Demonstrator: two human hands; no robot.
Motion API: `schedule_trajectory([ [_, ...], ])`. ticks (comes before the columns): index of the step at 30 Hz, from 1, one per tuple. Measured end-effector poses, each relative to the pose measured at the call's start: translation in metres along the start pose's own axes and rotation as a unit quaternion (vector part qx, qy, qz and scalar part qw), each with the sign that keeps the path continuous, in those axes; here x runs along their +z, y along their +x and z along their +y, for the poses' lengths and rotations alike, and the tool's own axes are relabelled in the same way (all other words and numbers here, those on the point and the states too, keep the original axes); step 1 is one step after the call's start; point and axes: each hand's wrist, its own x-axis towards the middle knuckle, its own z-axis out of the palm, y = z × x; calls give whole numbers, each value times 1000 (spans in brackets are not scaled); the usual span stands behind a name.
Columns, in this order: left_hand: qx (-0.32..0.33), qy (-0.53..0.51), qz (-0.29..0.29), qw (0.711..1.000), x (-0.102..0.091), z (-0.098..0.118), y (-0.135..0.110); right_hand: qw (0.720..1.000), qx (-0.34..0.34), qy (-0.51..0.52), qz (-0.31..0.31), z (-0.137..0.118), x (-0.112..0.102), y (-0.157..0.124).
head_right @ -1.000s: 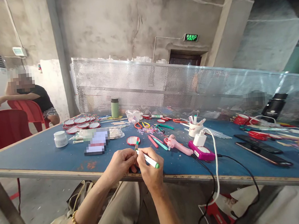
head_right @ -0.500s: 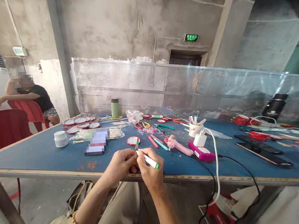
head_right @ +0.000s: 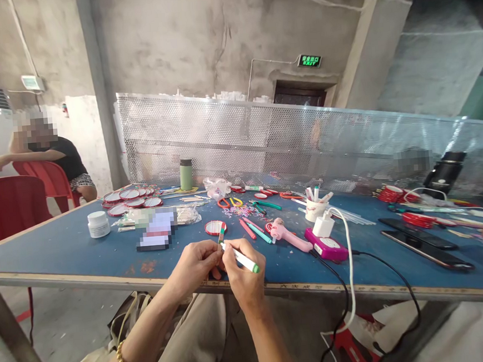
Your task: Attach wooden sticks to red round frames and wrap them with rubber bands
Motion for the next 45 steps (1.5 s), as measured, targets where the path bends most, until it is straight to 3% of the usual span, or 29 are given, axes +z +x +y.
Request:
schedule_trajectory([
  [20, -3, -8, 3, 1000, 0, 2, 0, 1000, -8, -22, -7, 1, 0, 1],
  [28, 1, -2, 0, 1000, 0, -4, 2, 999, 30, 20, 17, 3, 1, -1],
  [45, 5, 5, 2, 1000, 0, -1, 2, 1000, 8, -9, -4, 2, 0, -1],
])
